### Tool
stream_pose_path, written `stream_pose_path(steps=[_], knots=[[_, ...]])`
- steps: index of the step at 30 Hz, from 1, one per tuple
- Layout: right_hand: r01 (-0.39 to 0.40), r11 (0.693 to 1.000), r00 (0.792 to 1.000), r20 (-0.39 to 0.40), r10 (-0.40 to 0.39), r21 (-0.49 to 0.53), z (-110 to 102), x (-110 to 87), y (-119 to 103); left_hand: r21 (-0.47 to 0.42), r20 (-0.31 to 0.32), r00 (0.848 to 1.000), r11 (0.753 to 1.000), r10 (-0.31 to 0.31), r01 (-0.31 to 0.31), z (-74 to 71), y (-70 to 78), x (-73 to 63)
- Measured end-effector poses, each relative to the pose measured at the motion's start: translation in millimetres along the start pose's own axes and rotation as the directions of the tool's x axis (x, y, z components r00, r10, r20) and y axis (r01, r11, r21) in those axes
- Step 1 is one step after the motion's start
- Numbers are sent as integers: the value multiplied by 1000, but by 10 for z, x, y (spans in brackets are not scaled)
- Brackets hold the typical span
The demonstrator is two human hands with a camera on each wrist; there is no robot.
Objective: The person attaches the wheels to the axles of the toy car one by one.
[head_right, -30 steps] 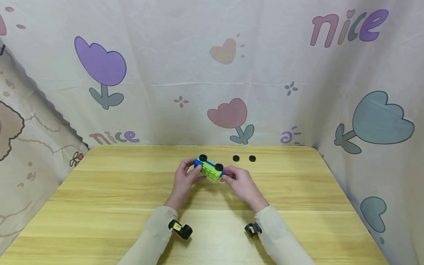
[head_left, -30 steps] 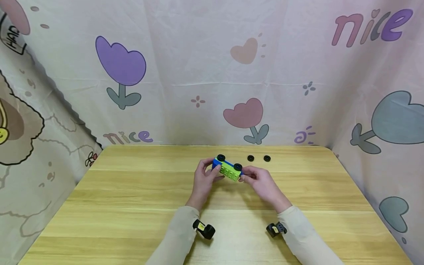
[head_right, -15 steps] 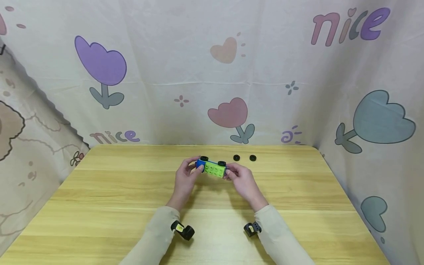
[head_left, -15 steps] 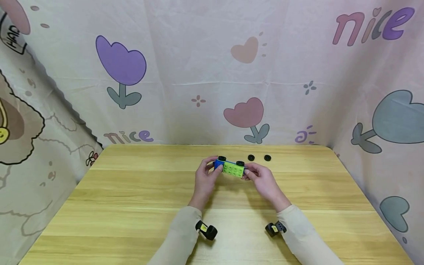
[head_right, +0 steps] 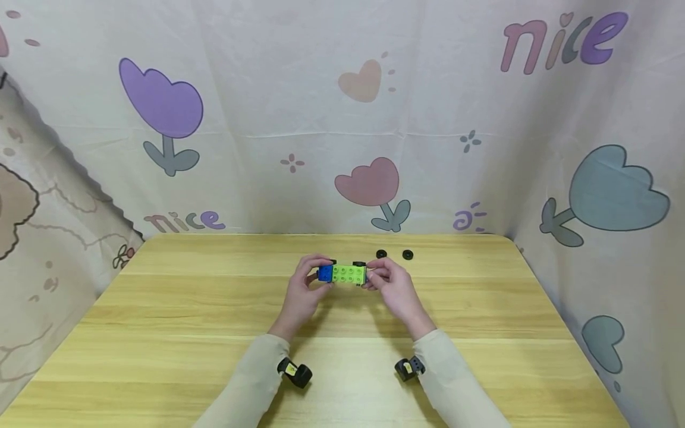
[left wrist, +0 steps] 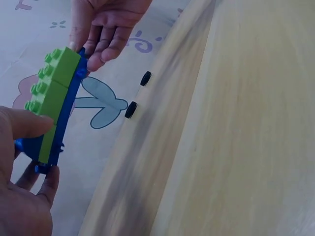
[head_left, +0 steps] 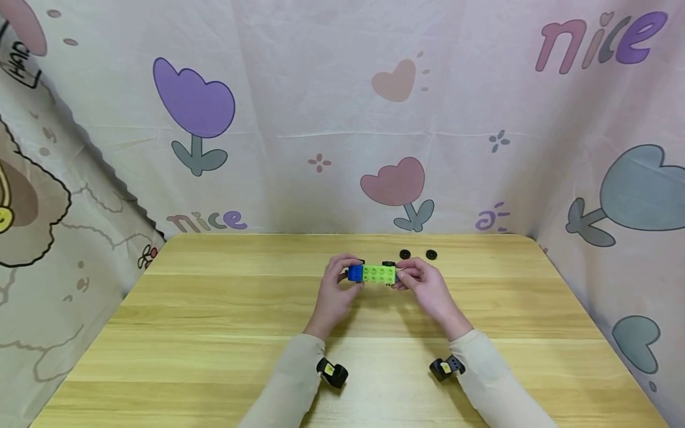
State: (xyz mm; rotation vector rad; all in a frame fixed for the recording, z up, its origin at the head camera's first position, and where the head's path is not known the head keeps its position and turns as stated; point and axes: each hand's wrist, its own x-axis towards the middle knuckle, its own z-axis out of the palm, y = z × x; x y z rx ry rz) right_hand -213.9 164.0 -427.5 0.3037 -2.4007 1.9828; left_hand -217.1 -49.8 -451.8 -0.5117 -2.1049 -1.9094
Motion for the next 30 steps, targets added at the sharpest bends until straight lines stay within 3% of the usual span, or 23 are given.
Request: stream_pose_path(steps=[8,17,20,25,30], knots=[[-3,1000,1000,-13,3,15,-21,17,-18,127,-4,1000,992,-23,23,-36,4,-32],[-1,1000,1000,-8,1,20,-48,33,-7,142,36,999,990,-3,-2,-41,62,-41],[-8,999,1000,-7,8,31,-52,34,-2,177,59,998,984,7,-17,-44,8,-36],[-9,999,999,-30,10,45,-52,21,-30,200,79,996,979,-51,34,-42,6,-54],[24,998,998,-58,-21,55,-47,-6,-74,157,113,986,982,-125,107,-41,24,-82]])
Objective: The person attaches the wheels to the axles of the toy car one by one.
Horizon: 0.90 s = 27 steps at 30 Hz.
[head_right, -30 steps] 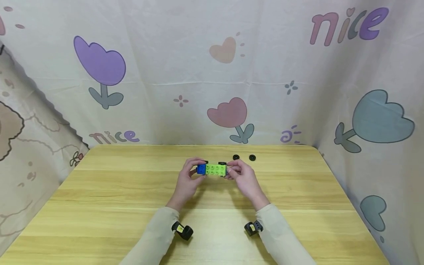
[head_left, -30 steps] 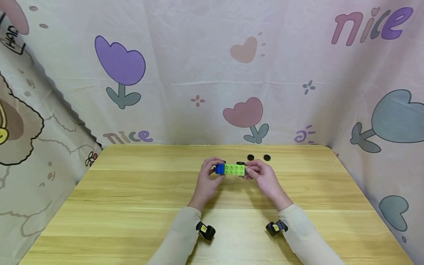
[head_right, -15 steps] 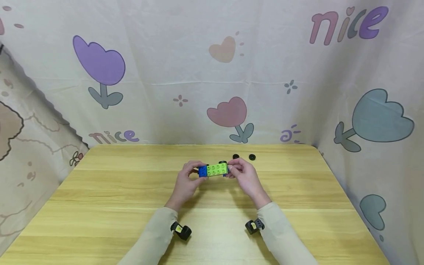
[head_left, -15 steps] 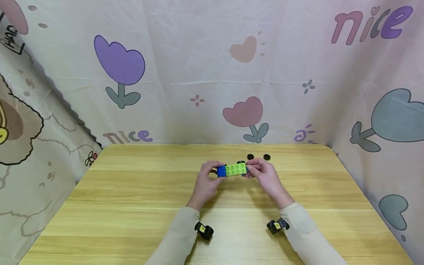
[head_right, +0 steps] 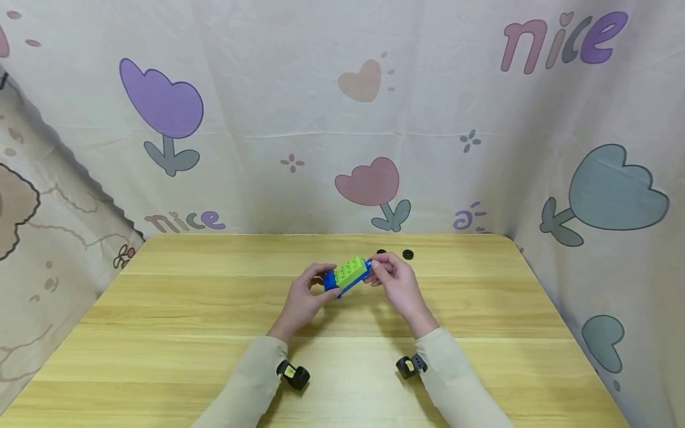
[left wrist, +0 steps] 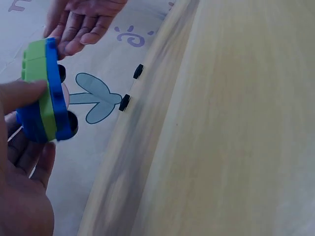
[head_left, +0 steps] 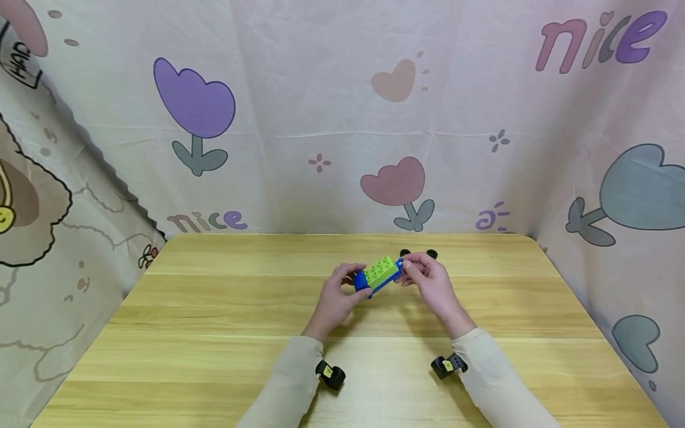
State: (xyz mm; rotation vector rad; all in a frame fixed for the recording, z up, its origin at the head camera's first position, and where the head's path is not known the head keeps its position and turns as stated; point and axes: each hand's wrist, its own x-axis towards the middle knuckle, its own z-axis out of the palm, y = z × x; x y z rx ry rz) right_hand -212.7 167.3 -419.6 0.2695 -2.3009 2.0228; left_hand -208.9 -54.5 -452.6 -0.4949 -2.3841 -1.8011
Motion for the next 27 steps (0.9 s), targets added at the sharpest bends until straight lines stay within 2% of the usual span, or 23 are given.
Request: stream_pose_path(steps=[4,12,17,20,24,27], knots=[[27,1000,1000,-1,-27,8,5,-4,-7,-41,57,998,999,-2,4,7,9,-26],[82,996,996,43,-84,41,50,-19,10,-43,176,984,999,30,-23,51,14,-39],[88,995,992,90,-92,47,72,-50,-4,-78,198,980,996,-29,45,65,49,-38],[94,995,988,116,-98,40,87,-59,-13,-135,209,977,988,-49,79,31,160,-54],[110,993,981,159,-115,38,113,-51,-7,-212,208,977,972,-52,97,-28,324,-92],[123,992,976,177,-128,34,133,-41,9,-242,194,980,966,-40,87,-32,328,-96]])
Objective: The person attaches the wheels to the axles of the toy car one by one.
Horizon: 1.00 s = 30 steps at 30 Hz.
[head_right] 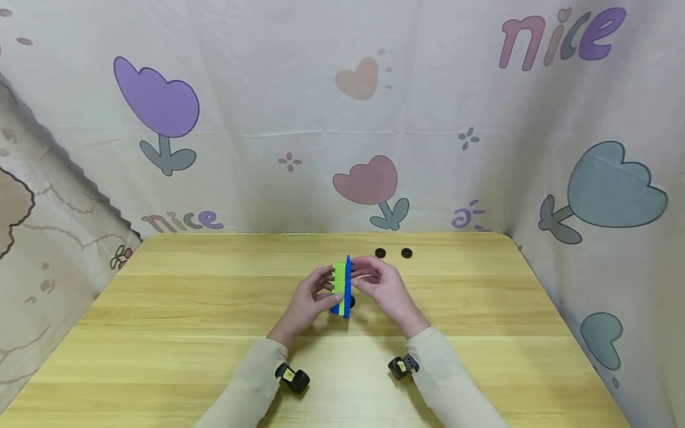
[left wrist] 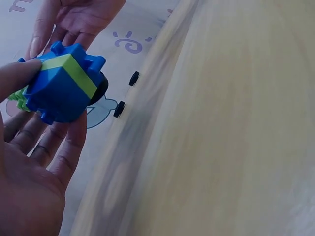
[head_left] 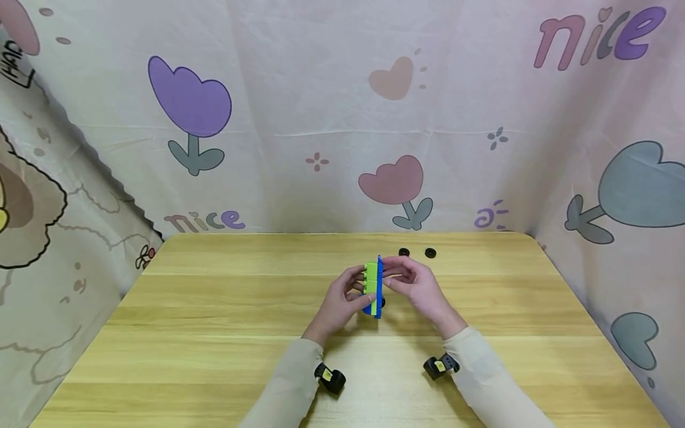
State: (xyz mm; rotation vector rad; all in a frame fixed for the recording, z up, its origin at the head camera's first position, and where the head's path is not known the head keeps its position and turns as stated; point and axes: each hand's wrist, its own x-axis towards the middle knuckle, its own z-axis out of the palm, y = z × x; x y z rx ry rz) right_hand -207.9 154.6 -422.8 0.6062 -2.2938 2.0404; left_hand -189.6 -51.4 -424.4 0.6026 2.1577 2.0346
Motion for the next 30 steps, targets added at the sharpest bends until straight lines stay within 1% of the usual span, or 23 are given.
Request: stream_pose_path(steps=[4,7,12,14,16,18,22,23,25,30], knots=[[3,1000,1000,14,-3,1,32,16,14,-13,-15,1000,1000,-11,11,-6,-162,41],[-3,1000,1000,23,3,-5,52,23,12,-15,-24,999,999,-32,32,-7,-273,66],[-13,999,999,33,14,-40,46,30,9,-9,-36,999,1000,-22,22,-14,-325,66],[-25,996,999,28,28,-82,16,34,12,2,-42,999,1000,-24,24,-19,-331,62],[-40,988,999,7,41,-148,-38,39,13,15,-50,998,999,-32,33,-25,-331,62],[-64,972,998,-28,60,-228,-79,29,-83,25,-56,998,999,-42,43,-30,-325,62],[-112,921,993,-71,92,-373,-269,69,-50,25,-66,997,998,-50,52,-47,-317,66],[-121,906,992,-72,100,-405,-320,84,-37,20,-69,996,998,-51,52,-52,-315,65],[-127,877,992,-70,107,-463,-454,136,89,11,-73,996,999,-48,49,-64,-320,68],[-140,802,990,-56,132,-581,-666,241,171,5,-77,996,999,-53,54,-88,-316,69]])
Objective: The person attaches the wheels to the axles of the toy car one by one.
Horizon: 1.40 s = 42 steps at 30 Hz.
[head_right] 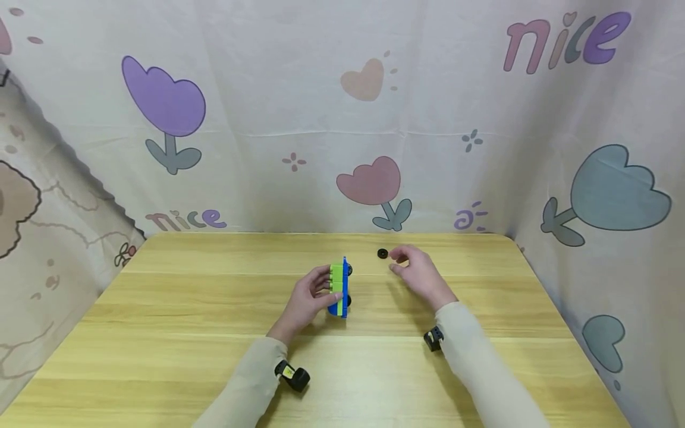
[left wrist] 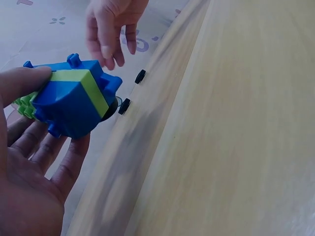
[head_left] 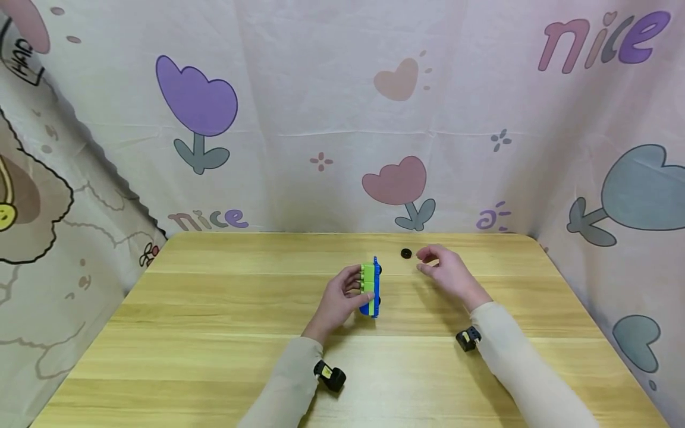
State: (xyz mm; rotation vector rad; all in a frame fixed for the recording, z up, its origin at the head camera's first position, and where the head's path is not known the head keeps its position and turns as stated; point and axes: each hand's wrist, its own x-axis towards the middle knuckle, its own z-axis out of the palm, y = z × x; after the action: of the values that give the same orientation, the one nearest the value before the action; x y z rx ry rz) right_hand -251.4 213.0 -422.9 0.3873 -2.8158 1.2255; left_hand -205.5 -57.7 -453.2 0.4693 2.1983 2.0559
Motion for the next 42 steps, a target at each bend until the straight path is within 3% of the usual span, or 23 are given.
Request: stream_pose_path(steps=[8,16,21,28,33,37,42], knots=[[56,990,996,73,-47,-127,-6,248,151,0,10,1000,1000,-9,9,-8,286,-104],[7,982,993,119,16,-189,69,482,165,23,8,1000,1000,-11,10,10,295,-119],[28,965,992,122,4,-261,100,567,157,23,9,1000,1000,-20,20,22,304,-118],[41,947,991,134,2,-319,143,647,161,15,0,1000,1000,-21,21,27,27,-7],[51,937,987,158,5,-347,188,670,169,25,-14,1000,999,-26,26,33,-56,5],[56,938,985,170,2,-341,200,681,171,31,-3,999,999,-42,42,41,-18,-12],[6,958,983,175,46,-287,179,659,165,47,9,999,998,-42,41,40,201,-86]])
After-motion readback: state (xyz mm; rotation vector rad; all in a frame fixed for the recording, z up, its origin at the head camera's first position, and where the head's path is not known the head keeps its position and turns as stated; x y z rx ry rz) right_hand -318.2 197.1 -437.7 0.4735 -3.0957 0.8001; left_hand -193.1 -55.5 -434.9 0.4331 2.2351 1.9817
